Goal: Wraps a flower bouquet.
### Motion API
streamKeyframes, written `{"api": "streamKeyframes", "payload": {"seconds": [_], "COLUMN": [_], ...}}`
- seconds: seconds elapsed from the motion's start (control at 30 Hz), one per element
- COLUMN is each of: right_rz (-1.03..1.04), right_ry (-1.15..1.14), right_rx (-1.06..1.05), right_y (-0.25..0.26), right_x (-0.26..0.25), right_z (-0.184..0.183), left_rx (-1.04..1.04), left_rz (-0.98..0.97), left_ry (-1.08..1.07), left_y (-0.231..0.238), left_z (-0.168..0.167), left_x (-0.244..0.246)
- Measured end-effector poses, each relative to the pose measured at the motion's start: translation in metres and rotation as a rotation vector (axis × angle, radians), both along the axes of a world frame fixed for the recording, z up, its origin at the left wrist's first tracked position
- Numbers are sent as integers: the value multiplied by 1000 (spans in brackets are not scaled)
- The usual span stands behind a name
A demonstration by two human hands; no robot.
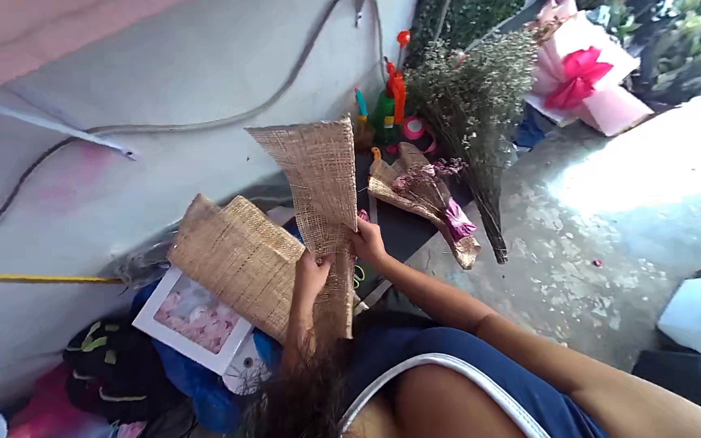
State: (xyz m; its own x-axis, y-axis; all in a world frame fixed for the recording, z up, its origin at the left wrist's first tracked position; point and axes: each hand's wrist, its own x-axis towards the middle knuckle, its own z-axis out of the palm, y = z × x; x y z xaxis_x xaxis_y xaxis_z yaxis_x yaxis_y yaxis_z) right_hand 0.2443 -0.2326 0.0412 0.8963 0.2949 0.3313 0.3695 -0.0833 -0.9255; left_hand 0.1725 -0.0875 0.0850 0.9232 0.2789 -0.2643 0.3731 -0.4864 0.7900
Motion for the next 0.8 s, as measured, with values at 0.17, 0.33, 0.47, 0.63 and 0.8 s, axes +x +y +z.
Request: {"api": "streamKeyframes", "payload": {"seconds": [0.17,0.33,0.47,0.63,0.8], "right_rz": [142,-106,-456,-770,-742], "right_ry": [426,568,464,337,349], "right_rx": [324,215,133,89,-72], "right_y": [-58,-172,-311,-445,-499], "right_x": [11,24,36,20,15], "right_z": [5,15,-3,-12,-27], "left_rx": [-1,-239,-950,-811,-813], "left_rz": [52,-96,-176,230,376], "left_ry": [-77,-109,239,427,136], "left_y": [-39,-149,-237,-328,-385], "left_z": [1,-16,-81,-188,-226], "left_x": [37,76,107,130,156]}}
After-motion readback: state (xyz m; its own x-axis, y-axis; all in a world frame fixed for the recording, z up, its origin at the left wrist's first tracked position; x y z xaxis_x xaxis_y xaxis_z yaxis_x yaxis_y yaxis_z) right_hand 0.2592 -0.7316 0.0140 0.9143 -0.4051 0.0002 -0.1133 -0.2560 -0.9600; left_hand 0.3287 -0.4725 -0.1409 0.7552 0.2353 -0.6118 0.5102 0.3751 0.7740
